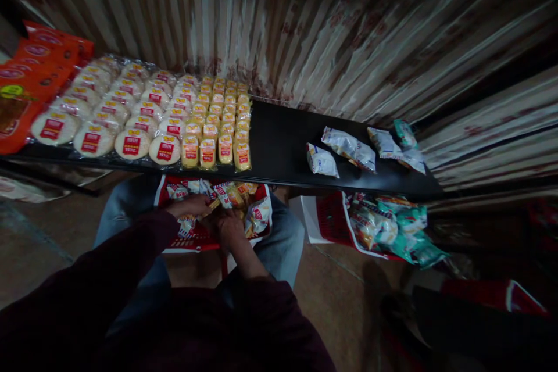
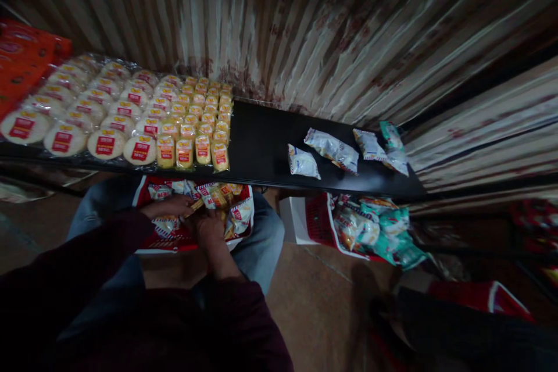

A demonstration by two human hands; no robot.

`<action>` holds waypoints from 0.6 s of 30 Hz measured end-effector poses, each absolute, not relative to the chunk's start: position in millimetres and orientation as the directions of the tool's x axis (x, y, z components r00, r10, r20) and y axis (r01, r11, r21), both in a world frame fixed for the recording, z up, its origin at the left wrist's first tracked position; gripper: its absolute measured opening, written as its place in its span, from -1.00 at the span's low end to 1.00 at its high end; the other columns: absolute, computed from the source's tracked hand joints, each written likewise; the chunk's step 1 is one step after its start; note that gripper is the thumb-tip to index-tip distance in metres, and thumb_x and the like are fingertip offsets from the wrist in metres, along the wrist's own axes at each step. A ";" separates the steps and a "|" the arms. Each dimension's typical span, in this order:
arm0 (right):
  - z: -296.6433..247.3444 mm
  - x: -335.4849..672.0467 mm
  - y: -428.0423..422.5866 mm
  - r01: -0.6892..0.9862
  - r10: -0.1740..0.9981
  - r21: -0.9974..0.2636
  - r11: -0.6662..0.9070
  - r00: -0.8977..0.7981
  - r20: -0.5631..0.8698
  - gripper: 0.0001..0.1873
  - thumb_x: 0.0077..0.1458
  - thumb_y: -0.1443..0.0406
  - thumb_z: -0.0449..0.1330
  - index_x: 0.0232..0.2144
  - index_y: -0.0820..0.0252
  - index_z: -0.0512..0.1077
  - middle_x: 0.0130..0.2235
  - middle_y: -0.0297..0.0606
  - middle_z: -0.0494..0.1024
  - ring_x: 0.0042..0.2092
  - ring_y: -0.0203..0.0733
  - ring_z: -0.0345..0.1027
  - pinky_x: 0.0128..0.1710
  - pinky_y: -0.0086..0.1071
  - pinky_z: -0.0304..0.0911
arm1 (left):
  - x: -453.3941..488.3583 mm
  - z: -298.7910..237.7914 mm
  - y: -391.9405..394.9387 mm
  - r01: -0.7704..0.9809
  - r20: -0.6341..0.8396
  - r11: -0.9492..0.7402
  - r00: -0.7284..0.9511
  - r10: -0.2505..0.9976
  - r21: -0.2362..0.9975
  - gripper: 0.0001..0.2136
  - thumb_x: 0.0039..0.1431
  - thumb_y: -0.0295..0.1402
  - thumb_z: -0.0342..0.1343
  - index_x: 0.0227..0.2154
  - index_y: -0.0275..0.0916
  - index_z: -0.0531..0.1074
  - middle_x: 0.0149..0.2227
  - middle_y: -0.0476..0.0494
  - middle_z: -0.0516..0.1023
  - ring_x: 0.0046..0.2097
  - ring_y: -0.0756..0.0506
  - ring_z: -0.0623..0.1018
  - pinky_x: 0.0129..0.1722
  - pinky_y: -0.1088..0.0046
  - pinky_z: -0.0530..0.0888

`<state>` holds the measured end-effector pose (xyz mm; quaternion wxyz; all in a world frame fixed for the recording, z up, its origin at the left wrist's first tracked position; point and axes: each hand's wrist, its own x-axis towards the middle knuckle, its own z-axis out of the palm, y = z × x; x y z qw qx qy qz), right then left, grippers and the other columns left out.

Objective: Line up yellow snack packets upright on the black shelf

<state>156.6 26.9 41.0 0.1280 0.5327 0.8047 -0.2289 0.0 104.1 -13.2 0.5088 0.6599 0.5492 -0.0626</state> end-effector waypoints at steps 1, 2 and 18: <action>40.4 156.6 23.9 0.917 0.808 -0.236 0.322 -0.397 -0.436 -0.68 0.22 0.23 0.02 -0.10 0.14 0.51 -0.08 -0.11 0.58 0.06 -0.01 0.27 0.07 -0.16 0.09 | -2.8 -7.2 104.2 0.762 -0.650 0.174 0.383 0.656 0.624 -0.77 -0.17 -0.21 0.17 -0.44 -0.24 0.48 -0.44 -0.05 0.54 -0.32 -0.12 0.52 -0.36 0.46 0.39; 39.3 156.8 21.0 0.919 0.822 -0.242 0.310 -0.387 -0.418 -0.68 0.22 0.24 0.02 -0.09 0.12 0.51 -0.07 -0.12 0.57 0.08 -0.02 0.26 0.08 -0.18 0.07 | -5.5 -2.0 104.0 0.719 -0.662 0.251 0.370 0.653 0.649 -0.73 -0.18 -0.18 0.18 -0.43 -0.25 0.47 -0.44 -0.05 0.54 -0.33 -0.12 0.51 -0.38 0.46 0.38; 43.1 185.0 -17.7 0.949 0.981 -0.303 -0.087 0.028 -0.194 -0.68 0.22 0.26 0.00 -0.06 0.14 0.44 -0.17 -0.12 0.57 -0.15 -0.12 0.44 -0.18 -0.36 0.23 | -32.7 26.9 46.2 0.314 -0.638 0.565 0.226 0.736 0.763 -0.56 -0.32 -0.08 0.29 -0.33 -0.22 0.44 -0.23 -0.09 0.54 -0.12 -0.17 0.52 -0.31 0.43 0.49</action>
